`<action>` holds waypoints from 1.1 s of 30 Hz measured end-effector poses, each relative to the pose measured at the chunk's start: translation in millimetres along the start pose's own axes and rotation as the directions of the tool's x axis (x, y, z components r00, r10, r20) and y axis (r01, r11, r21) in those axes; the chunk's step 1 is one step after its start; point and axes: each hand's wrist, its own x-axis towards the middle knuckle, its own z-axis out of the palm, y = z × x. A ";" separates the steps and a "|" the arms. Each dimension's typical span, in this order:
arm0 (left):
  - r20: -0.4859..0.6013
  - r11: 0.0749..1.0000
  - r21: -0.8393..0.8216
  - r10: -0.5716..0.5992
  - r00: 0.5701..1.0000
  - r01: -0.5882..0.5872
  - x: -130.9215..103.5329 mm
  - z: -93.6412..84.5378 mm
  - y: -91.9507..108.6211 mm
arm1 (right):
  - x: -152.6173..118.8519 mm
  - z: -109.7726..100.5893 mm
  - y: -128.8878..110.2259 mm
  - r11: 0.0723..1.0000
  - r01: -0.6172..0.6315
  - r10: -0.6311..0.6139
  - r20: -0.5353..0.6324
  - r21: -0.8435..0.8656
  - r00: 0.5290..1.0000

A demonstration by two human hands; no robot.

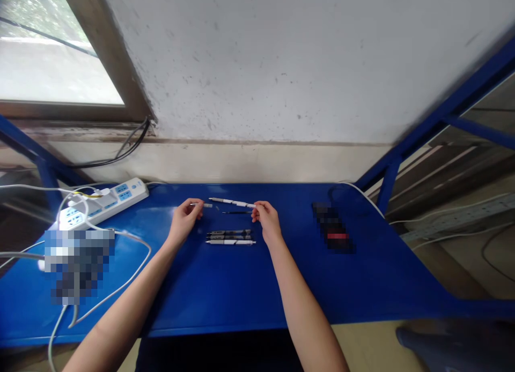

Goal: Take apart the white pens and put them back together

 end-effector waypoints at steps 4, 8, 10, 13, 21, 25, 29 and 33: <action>-0.001 0.995 -0.100 -0.020 1.000 0.020 -1.2 2.0 2.7 | -0.1 -0.7 -1.8 0.993 -0.053 0.048 0.047 0.108 0.998; 0.075 0.982 -0.158 -0.093 0.993 0.104 -3.2 5.1 5.1 | -1.2 0.8 -2.8 0.972 -0.125 0.101 0.131 0.196 0.986; 0.103 0.975 -0.176 -0.121 0.987 0.138 -3.5 5.8 5.2 | -1.9 1.8 -3.6 0.969 -0.148 0.119 0.149 0.198 0.982; 0.128 0.962 -0.209 -0.154 0.980 0.178 -3.0 5.7 4.0 | -2.3 3.0 -5.8 0.969 -0.168 0.140 0.154 0.183 0.978; 0.204 0.915 -0.307 -0.207 0.957 0.263 -2.4 4.6 3.7 | -4.6 5.5 -13.3 0.962 -0.220 0.188 0.192 0.162 0.963; 0.222 0.901 -0.331 -0.214 0.951 0.279 -2.6 3.7 5.2 | -5.4 6.0 -12.3 0.963 -0.229 0.197 0.202 0.146 0.959; 0.216 0.895 -0.350 -0.210 0.954 0.276 -1.3 3.0 3.7 | -4.5 5.9 -8.8 0.962 -0.225 0.191 0.210 0.154 0.959; 0.205 0.934 -0.285 -0.159 0.966 0.215 -1.3 3.3 2.2 | -5.4 6.5 -8.8 0.973 -0.199 0.172 0.207 0.120 0.963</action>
